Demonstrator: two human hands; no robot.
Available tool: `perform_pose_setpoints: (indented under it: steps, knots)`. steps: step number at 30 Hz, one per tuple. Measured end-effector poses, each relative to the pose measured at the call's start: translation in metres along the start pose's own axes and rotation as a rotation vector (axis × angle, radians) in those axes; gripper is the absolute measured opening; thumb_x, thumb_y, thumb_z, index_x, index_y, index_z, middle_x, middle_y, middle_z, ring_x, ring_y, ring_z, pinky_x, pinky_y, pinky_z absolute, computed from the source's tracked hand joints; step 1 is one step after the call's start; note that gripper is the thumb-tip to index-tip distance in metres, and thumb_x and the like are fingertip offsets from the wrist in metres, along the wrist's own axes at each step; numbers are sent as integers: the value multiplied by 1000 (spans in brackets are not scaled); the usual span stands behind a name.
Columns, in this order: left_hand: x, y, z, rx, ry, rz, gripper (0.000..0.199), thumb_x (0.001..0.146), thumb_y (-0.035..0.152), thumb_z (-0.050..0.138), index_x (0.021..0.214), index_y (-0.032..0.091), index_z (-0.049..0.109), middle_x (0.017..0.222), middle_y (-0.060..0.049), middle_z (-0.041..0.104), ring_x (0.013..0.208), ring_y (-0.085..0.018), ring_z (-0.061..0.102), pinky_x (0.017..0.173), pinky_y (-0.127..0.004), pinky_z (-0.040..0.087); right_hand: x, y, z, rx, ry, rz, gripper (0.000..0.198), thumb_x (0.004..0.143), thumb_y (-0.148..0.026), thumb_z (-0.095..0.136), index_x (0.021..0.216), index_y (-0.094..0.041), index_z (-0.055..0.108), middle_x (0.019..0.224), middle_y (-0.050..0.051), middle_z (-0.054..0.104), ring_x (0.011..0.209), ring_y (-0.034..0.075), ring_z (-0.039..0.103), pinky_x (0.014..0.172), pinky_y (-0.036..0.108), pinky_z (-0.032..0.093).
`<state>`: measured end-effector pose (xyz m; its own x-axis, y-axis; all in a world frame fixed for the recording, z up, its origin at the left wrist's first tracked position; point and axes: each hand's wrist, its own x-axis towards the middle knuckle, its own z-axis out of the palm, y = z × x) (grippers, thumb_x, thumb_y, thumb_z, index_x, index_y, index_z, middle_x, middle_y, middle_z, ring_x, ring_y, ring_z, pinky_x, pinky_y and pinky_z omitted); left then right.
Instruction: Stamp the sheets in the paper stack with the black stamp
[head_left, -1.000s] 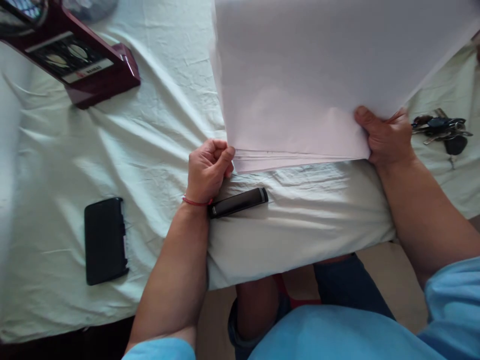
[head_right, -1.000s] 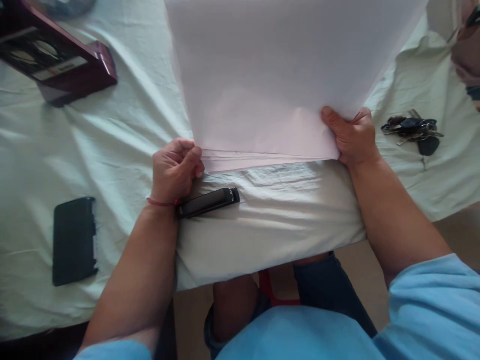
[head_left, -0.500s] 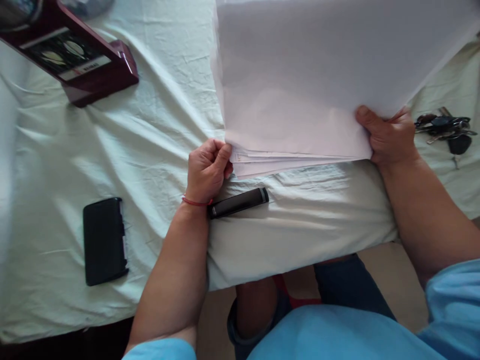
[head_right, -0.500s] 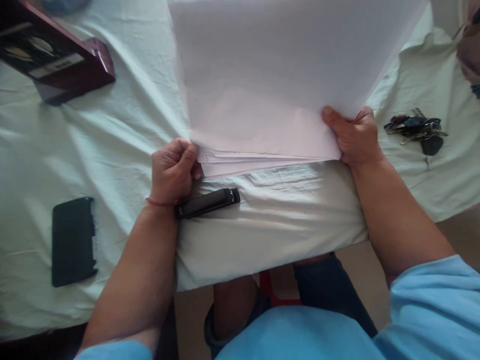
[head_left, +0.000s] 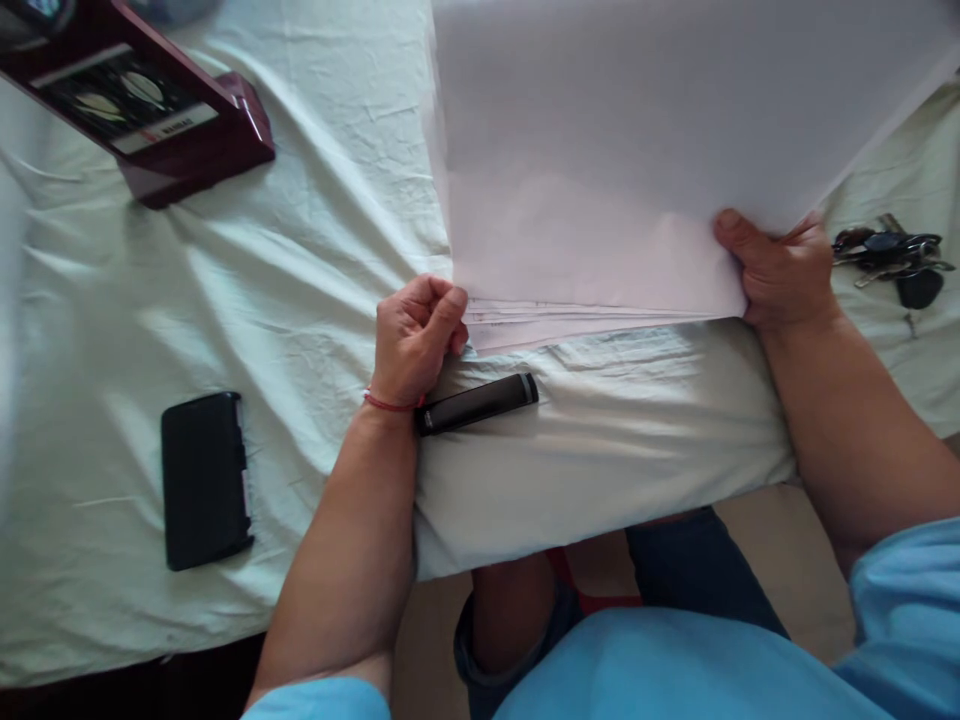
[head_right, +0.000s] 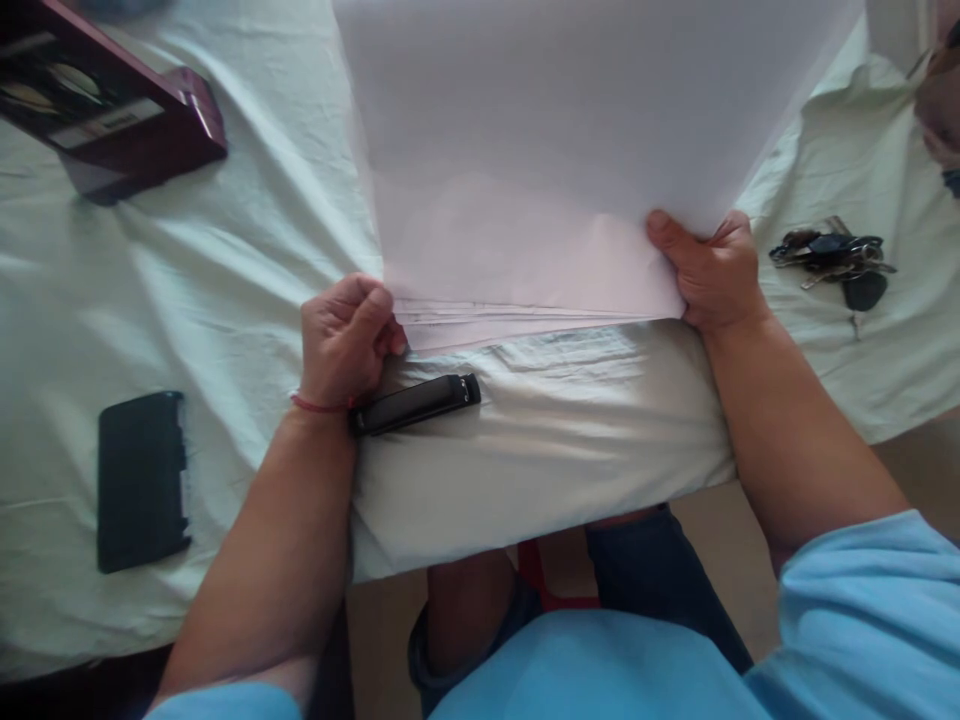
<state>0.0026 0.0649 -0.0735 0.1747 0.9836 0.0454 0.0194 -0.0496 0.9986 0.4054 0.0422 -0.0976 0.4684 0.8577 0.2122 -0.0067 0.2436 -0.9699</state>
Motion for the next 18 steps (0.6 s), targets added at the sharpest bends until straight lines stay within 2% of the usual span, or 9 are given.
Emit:
perform_pose_setpoints:
  steps: [4,7,12,15,18]
  knots:
    - [1,-4,0,21,6,1,54,90,51,103,76,25,58,54,9,48,40,-9,44,37,-24,28,0,-2,1,-16,-4,-4,74,42,-66,118,91,-23,82,110,3,90,113,30,86,122,54,69]
    - [1,-5,-2,21,-10,10,58,92,59,102,75,26,58,55,8,47,40,-9,43,36,-25,29,-1,-3,2,-25,-13,-5,71,46,-65,117,89,-23,81,112,4,90,113,29,86,122,53,69]
    - [3,-9,-4,4,-2,72,62,89,76,100,79,24,68,56,7,51,42,-9,45,38,-23,32,-2,-6,3,16,-11,-13,69,47,-62,117,91,-26,79,110,4,89,116,30,85,121,55,69]
    - [4,-15,-3,-71,30,151,58,90,77,99,87,24,76,69,4,64,59,-10,62,55,-19,51,-2,-5,3,42,-35,-17,76,47,-63,117,101,-28,78,109,4,87,126,32,83,129,58,63]
    - [4,-20,-1,-106,72,183,54,94,74,97,88,24,80,84,-1,74,88,-18,78,79,-25,65,-3,-3,4,34,-46,-2,91,38,-66,118,111,-31,77,107,1,85,129,32,81,134,58,58]
